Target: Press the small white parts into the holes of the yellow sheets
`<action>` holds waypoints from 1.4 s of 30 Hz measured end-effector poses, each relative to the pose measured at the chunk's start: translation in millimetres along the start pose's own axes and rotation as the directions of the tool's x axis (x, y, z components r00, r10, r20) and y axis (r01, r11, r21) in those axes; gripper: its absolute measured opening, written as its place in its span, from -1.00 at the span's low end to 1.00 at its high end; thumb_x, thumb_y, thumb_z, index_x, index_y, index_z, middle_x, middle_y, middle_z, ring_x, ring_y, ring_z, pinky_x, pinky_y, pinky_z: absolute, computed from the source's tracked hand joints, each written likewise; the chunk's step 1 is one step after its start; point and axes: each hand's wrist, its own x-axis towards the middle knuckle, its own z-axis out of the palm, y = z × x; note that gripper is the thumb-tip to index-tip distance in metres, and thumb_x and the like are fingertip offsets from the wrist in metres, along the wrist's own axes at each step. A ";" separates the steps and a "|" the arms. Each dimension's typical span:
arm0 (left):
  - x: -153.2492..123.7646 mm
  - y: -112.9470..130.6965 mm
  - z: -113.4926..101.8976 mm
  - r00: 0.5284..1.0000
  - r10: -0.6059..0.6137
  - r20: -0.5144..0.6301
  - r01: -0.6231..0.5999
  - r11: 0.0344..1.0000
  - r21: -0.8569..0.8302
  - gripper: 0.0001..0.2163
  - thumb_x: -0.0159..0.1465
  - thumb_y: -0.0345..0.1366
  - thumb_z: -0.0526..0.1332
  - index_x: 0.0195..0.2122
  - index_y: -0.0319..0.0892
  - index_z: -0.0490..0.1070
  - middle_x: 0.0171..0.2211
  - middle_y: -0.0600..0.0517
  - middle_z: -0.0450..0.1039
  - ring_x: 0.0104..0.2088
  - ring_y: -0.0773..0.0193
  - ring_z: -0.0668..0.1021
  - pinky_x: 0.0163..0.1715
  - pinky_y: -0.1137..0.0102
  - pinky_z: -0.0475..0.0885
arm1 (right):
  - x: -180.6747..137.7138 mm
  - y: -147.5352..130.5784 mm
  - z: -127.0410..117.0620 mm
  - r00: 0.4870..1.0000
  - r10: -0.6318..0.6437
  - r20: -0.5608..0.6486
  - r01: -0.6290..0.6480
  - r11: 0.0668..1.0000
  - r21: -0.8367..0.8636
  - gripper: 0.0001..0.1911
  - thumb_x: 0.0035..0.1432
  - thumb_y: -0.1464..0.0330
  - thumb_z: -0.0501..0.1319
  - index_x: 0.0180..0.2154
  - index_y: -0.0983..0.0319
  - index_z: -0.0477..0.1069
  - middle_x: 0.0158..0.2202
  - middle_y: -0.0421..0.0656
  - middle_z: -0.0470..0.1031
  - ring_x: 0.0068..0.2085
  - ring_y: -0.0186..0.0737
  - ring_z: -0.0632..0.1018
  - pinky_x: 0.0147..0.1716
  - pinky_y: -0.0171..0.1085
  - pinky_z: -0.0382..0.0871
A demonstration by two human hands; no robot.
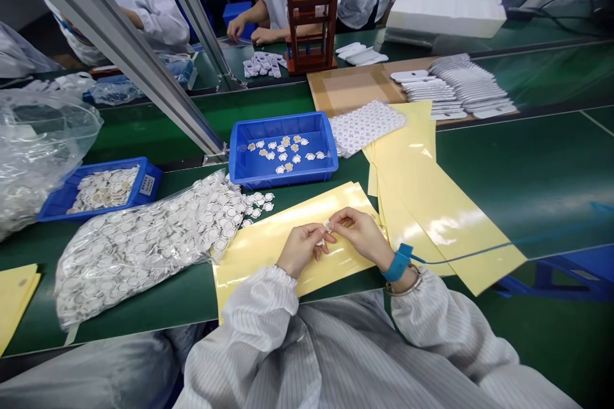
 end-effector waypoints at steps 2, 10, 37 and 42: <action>-1.7 -0.6 1.8 0.999 0.044 -0.026 -0.043 0.999 0.019 -0.73 0.11 -0.12 0.21 -0.44 -0.28 0.44 -0.57 0.00 0.43 -0.60 0.41 0.36 -0.66 0.51 0.22 | -0.1 -0.6 0.4 1.000 0.012 0.001 -0.012 0.999 0.040 -0.77 0.00 0.21 0.27 -0.39 0.23 0.35 -0.41 -0.17 0.48 -0.35 -0.25 0.50 -0.30 -0.23 0.38; -17.6 23.2 11.9 0.998 0.058 0.023 -0.053 0.982 -0.183 -0.68 0.15 -0.05 0.18 -0.34 -0.27 0.39 -0.46 -0.01 0.43 -0.62 0.47 0.30 -0.69 0.52 0.14 | -2.0 -35.5 -5.4 0.987 -0.159 -0.028 0.160 0.985 0.056 -0.81 0.03 0.21 0.28 -0.39 0.21 0.45 -0.41 -0.18 0.47 -0.32 -0.23 0.48 -0.27 -0.24 0.36; -21.4 58.7 -125.8 0.763 0.641 -0.084 -0.149 0.301 0.942 -0.76 0.26 -0.26 0.04 -0.24 -0.19 0.47 -0.23 -0.07 0.51 -0.16 0.15 0.48 -0.10 0.25 0.36 | 27.1 -40.0 -11.6 0.807 -0.438 0.396 0.569 0.397 -0.720 -0.83 0.23 0.41 0.06 -0.37 0.20 0.40 -0.39 -0.12 0.49 -0.31 -0.15 0.45 -0.21 -0.16 0.22; -14.9 29.0 -137.0 0.832 0.550 0.075 -0.228 0.215 0.950 -0.77 0.26 -0.29 0.06 -0.22 -0.18 0.49 -0.20 -0.09 0.49 -0.11 0.11 0.42 -0.04 0.17 0.32 | -20.7 -72.1 -55.5 0.823 -0.433 0.368 0.551 0.453 -0.700 -0.77 0.25 0.24 0.03 -0.29 0.11 0.44 -0.39 -0.15 0.53 -0.40 -0.16 0.49 -0.35 -0.17 0.26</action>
